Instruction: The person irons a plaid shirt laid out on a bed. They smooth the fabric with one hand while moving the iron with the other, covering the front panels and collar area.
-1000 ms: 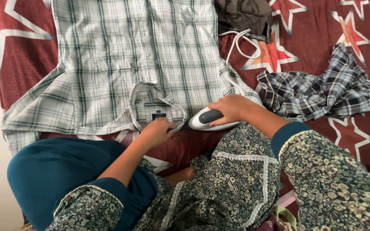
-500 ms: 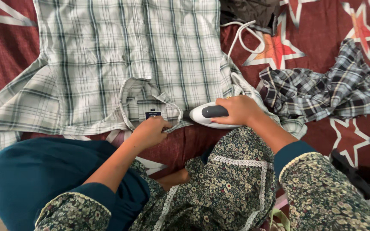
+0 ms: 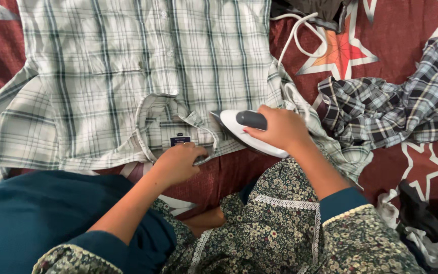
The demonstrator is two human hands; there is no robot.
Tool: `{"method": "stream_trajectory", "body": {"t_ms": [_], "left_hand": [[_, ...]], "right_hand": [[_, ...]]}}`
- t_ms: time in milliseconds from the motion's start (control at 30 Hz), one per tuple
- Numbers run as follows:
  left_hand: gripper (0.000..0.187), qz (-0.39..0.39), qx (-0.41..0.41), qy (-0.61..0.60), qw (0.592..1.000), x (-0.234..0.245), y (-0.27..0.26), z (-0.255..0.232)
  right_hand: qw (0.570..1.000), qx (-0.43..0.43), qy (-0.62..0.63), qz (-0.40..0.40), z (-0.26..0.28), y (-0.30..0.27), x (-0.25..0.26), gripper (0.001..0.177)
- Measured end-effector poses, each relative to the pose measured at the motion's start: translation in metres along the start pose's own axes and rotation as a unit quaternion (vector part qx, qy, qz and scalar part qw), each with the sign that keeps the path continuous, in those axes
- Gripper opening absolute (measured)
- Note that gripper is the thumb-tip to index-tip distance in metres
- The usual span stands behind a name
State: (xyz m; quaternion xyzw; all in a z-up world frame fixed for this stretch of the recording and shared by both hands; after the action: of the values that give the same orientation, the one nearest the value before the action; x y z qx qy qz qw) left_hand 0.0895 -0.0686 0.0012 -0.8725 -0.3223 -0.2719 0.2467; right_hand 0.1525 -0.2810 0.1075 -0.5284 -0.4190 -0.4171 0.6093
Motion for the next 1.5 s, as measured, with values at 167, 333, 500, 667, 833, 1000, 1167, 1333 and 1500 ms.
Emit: {"method": "stream_trajectory", "body": {"t_ms": [167,333,500,667,833,1000,1167,1333,1500], "left_hand": [[0.037,-0.057,0.026,0.020,0.998,0.010,-0.007,-0.010],[0.033,-0.073,0.045,0.078,0.993,0.011,-0.004,-0.019],[0.034,-0.090,-0.005,0.022,0.996,0.003,0.000,-0.012],[0.038,-0.107,-0.037,-0.002,0.994,-0.003,0.004,-0.005],[0.035,-0.075,-0.030,-0.052,0.995,-0.005,-0.001,0.000],[0.036,-0.082,-0.031,-0.020,0.996,-0.003,-0.006,-0.003],[0.031,-0.079,0.000,-0.007,0.997,-0.005,-0.009,-0.004],[0.020,-0.074,0.002,0.025,0.997,-0.005,-0.011,-0.008],[0.020,-0.073,0.012,0.033,0.997,-0.001,-0.007,-0.012]], "right_hand": [[0.997,-0.040,0.026,-0.057,0.027,0.025,0.002,0.057],[0.990,-0.060,0.057,-0.114,0.049,0.078,0.010,0.058],[0.987,-0.095,0.092,-0.094,0.055,0.146,0.015,0.061],[0.985,-0.088,0.103,-0.102,0.061,0.173,0.018,0.063],[0.989,-0.054,0.120,-0.061,0.056,0.159,0.009,0.064],[0.994,-0.047,0.098,-0.022,0.049,0.091,-0.011,0.065],[0.990,-0.087,0.110,0.013,0.048,0.017,-0.025,0.062],[0.991,-0.059,0.115,0.029,0.053,0.007,-0.023,0.060],[0.994,-0.049,0.096,-0.028,0.071,0.035,-0.014,0.059]]}}
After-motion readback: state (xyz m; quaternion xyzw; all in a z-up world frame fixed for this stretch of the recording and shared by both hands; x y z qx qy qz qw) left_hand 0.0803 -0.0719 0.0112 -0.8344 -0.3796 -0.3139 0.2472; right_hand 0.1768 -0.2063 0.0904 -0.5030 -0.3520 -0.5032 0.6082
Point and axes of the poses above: each hand's wrist, its own y-axis towards the middle knuckle, its own x-axis out of the back of the hand, z = x × y, the point moved 9 cm from there along y, towards the middle knuckle, and after that the axes turned 3 degrees about y, right-handed, at the moved point
